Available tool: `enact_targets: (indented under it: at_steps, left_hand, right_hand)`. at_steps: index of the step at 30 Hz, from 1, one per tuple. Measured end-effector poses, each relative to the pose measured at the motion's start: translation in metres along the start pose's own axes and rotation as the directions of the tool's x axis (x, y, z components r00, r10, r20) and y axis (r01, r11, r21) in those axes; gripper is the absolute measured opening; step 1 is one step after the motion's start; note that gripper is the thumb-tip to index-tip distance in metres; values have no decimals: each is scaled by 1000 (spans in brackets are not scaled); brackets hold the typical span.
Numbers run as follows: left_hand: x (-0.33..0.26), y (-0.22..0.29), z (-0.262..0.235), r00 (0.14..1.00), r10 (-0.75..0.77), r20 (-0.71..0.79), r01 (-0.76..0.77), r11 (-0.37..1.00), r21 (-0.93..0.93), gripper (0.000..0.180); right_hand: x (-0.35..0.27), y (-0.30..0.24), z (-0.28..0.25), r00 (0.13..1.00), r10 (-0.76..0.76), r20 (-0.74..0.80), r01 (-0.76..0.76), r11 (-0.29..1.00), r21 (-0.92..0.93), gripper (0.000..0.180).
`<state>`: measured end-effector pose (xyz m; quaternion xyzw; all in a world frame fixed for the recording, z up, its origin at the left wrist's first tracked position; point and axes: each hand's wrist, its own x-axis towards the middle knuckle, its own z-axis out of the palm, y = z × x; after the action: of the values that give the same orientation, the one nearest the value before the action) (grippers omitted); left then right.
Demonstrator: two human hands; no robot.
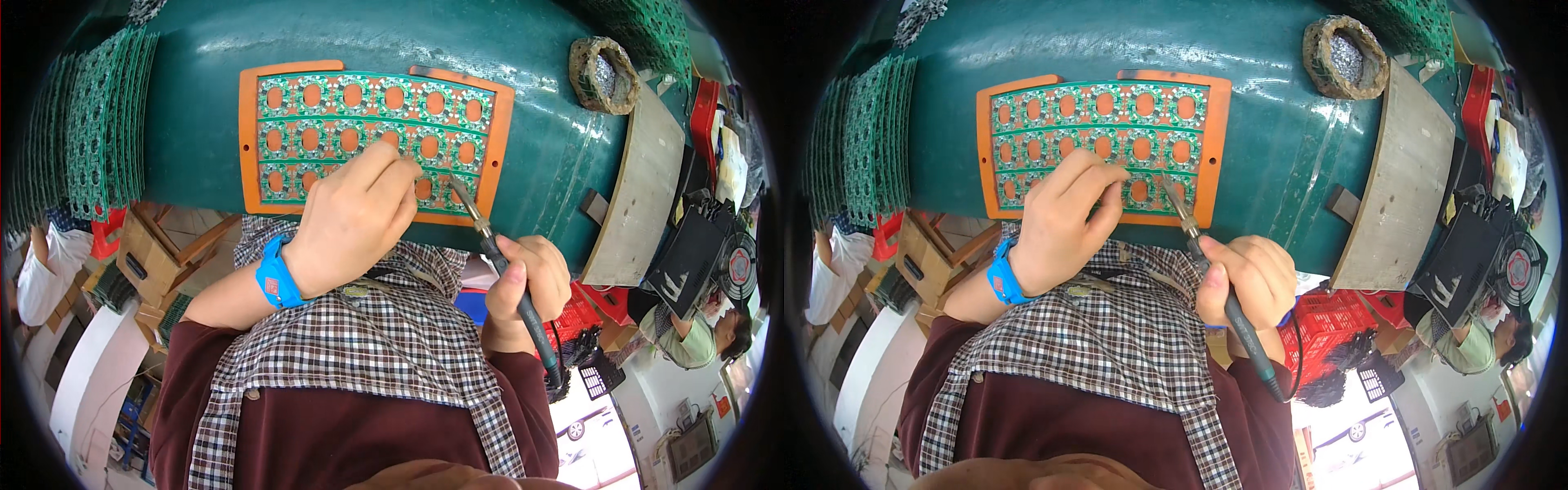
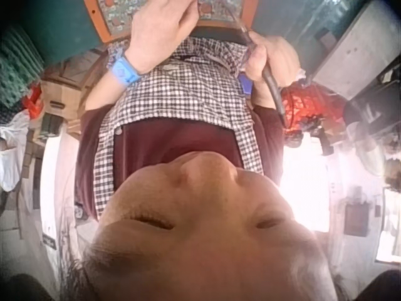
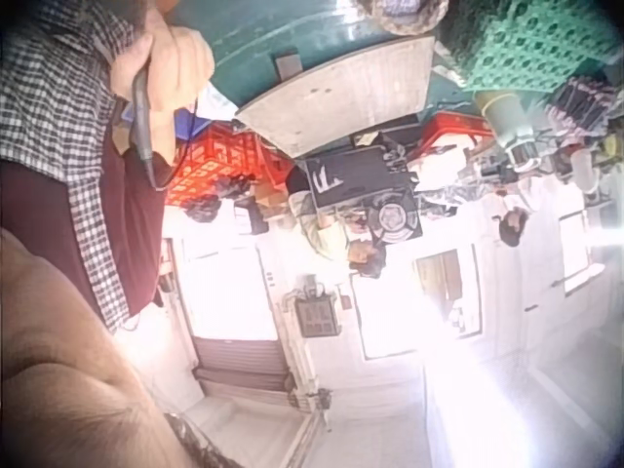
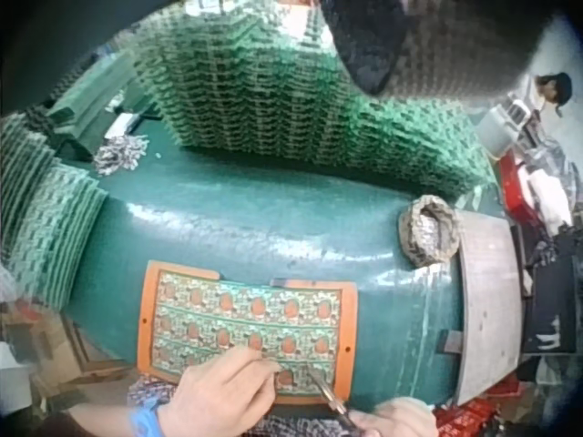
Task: The person solders components onto a circuit board held in a jig using a soldering iron, then replaces the board in the fixture with a new one and solders it.
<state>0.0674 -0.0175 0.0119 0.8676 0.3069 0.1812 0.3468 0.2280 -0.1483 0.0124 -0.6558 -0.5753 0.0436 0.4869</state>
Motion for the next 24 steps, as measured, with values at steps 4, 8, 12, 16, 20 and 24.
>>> enact_targets:
  at_steps: [4, 8, 12, 16, 20, 24]
  left_hand:
    - [-5, 2, 2, 999, 41, -2, -41, 999, -9, 20]
    - [-7, 2, 6, 998, 63, 17, -63, 998, -5, 21]
    - [-6, 2, 4, 996, 67, 57, -68, 998, 17, 20]
    - [-9, 2, -4, 997, 27, 67, -28, 999, 20, 20]
    - [-19, -3, -7, 1000, -15, 11, 15, 1000, 16, 19]
    - [-22, -6, -1, 1000, 3, 2, -3, 1000, 14, 19]
  right_hand:
    - [-5, -5, -4, 1000, 19, -5, -19, 999, 40, 11]
    - [-11, -3, 1, 1000, 5, 29, -6, 999, 35, 10]
    - [-16, -2, 5, 1000, -1, 25, 0, 999, 38, 10]
    - [-22, -5, 1, 1000, 6, 5, -6, 999, 40, 12]
    - [-23, -7, 4, 1000, 14, 17, -15, 998, 68, 13]
    - [-23, -4, 11, 998, -15, 55, 11, 997, 71, 13]
